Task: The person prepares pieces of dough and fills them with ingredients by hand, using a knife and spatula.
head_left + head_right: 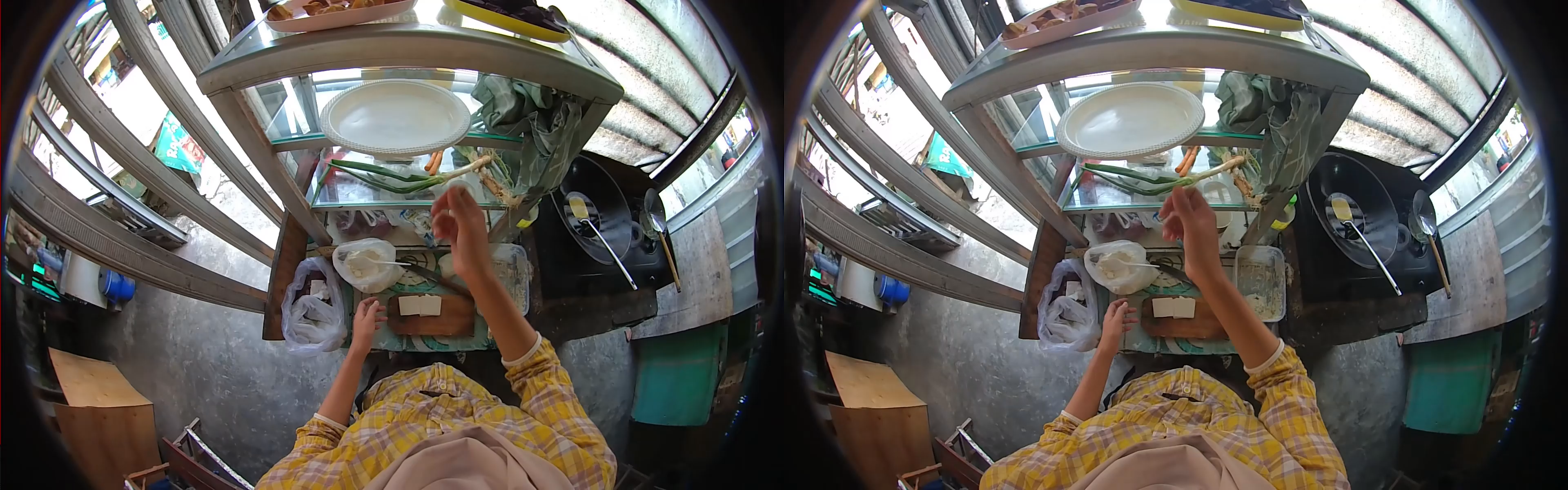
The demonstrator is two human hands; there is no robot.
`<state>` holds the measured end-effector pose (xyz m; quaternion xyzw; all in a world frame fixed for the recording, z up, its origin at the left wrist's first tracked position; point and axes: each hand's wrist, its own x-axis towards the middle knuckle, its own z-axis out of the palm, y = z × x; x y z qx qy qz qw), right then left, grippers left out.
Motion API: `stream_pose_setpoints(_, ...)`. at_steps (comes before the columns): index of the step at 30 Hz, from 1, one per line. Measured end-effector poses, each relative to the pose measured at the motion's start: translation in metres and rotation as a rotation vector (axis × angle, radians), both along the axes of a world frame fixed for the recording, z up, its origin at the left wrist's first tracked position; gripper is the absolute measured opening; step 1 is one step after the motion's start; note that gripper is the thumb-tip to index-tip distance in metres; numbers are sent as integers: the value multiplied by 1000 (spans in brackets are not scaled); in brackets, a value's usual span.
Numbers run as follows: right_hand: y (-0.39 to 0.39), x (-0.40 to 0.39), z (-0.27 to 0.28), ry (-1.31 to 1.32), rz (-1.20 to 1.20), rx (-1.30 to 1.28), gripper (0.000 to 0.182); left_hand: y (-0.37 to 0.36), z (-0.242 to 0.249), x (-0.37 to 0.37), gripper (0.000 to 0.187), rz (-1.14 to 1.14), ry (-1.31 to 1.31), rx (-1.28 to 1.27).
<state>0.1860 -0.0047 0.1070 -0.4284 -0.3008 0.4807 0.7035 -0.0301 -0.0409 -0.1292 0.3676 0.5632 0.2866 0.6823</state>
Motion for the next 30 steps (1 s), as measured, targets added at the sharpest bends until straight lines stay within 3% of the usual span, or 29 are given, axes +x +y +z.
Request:
stream_pose_setpoints(5,-52,-1,-88,-29,94,-164,32,-7,-35,5,36,-166,0,88)
stream_pose_setpoints(8,-92,-3,-151,-169,220,-291,29,-26,-16,30,37,-141,71,395)
stream_pose_setpoints(9,-108,-3,-167,-227,280,-327,28,-29,-10,36,38,-166,96,364)
stream_pose_setpoints(14,-176,2,-194,-490,412,-542,26,-30,-1,63,39,-360,166,307)
stream_pose_setpoints(20,-229,21,-223,-756,460,-694,32,-6,-28,109,28,-613,213,601)
stream_pose_setpoints(23,-237,30,-221,-848,398,-776,32,11,-31,138,29,-710,267,592)
stream_pose_setpoints(27,-245,39,-214,-972,268,-849,30,23,-36,175,32,-811,582,630)
stream_pose_setpoints(30,-246,47,-209,-943,254,-852,29,26,-63,190,31,-881,745,918)
